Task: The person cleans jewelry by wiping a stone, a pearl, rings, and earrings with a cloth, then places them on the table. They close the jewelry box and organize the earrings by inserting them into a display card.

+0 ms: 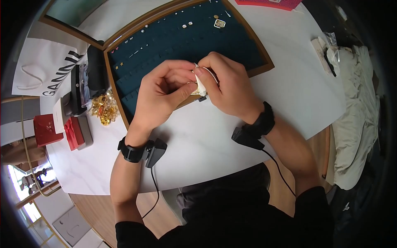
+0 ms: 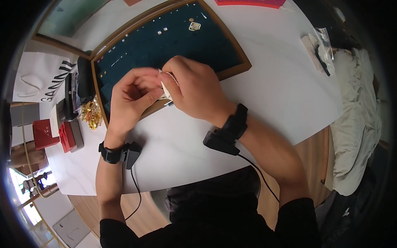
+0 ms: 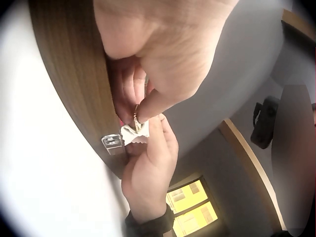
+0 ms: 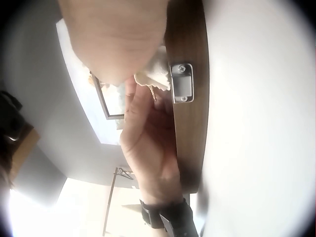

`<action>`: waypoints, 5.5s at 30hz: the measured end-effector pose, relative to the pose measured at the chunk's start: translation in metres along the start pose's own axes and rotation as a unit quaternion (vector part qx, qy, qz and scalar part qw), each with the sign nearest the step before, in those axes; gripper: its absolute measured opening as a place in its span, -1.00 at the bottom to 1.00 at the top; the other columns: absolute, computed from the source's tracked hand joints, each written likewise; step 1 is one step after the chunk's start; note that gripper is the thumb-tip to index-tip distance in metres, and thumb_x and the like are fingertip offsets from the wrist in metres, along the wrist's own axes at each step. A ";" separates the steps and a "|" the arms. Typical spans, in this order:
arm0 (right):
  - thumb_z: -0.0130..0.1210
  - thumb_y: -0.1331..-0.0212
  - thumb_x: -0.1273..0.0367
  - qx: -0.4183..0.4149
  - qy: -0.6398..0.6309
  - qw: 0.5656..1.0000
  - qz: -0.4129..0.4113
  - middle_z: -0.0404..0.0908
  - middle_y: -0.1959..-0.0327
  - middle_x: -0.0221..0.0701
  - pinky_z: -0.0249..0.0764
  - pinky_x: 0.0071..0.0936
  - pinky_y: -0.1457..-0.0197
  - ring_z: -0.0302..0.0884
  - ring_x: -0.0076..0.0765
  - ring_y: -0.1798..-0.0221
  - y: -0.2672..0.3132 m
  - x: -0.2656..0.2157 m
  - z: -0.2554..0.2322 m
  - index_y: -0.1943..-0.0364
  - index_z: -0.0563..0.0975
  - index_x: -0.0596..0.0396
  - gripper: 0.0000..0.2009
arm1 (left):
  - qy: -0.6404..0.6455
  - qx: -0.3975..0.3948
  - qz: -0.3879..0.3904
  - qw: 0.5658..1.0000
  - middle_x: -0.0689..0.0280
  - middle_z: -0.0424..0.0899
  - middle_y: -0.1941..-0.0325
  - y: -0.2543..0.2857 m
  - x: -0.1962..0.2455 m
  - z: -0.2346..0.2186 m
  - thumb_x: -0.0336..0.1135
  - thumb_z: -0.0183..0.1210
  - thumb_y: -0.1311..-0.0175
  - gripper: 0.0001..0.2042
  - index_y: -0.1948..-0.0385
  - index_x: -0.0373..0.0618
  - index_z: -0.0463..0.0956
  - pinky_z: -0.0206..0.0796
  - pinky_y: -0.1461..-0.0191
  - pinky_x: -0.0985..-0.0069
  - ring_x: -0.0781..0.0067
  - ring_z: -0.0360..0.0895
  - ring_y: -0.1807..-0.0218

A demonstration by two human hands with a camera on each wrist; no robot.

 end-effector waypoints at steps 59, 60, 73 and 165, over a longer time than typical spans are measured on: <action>0.19 -0.27 0.40 0.018 -0.047 0.998 -0.033 0.55 0.46 -0.33 0.42 -0.40 0.47 0.53 -0.20 0.54 0.000 -0.001 0.000 0.36 0.54 0.14 -0.88 | -0.160 -0.043 -0.018 0.986 0.37 0.69 0.15 0.003 0.041 -0.041 -0.70 0.23 -0.24 -0.75 0.07 -0.25 0.60 0.45 0.04 0.70 0.67 0.61 0.15; 0.19 -0.27 0.40 0.021 -0.047 0.998 -0.033 0.55 0.46 -0.33 0.42 -0.40 0.47 0.53 -0.20 0.54 0.001 -0.001 -0.001 0.36 0.54 0.14 -0.88 | -0.216 -0.029 -0.017 0.976 0.37 0.69 0.15 0.007 0.056 -0.052 -0.70 0.22 -0.24 -0.75 0.07 -0.24 0.60 0.45 0.04 0.68 0.65 0.62 0.16; 0.19 -0.31 0.36 -0.043 0.000 0.998 -0.044 0.63 0.46 -0.32 0.46 -0.49 0.47 0.62 -0.35 0.49 0.003 -0.001 0.001 0.33 0.58 0.19 -0.84 | -0.614 0.068 -0.172 0.767 0.21 0.71 0.27 0.050 0.092 -0.138 -0.71 0.16 -0.07 -0.70 0.14 -0.21 0.58 0.50 0.13 0.42 0.34 0.65 0.27; 0.37 -0.20 0.42 0.153 -0.124 0.970 0.141 0.68 0.38 -0.41 0.52 -0.61 0.31 0.59 -0.61 0.42 -0.002 0.006 0.002 0.19 0.57 0.20 -0.78 | 0.040 0.171 -0.046 0.983 0.26 0.74 0.17 0.002 -0.003 -0.014 -0.48 0.21 -0.41 -0.77 -0.03 -0.31 0.50 0.56 0.09 0.68 0.56 0.69 0.11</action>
Point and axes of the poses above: each hand's wrist, its own y-axis away from the middle knuckle, its own z-axis out of the palm, x = y × z, the point moved 3 cm from there along -y, towards the middle knuckle
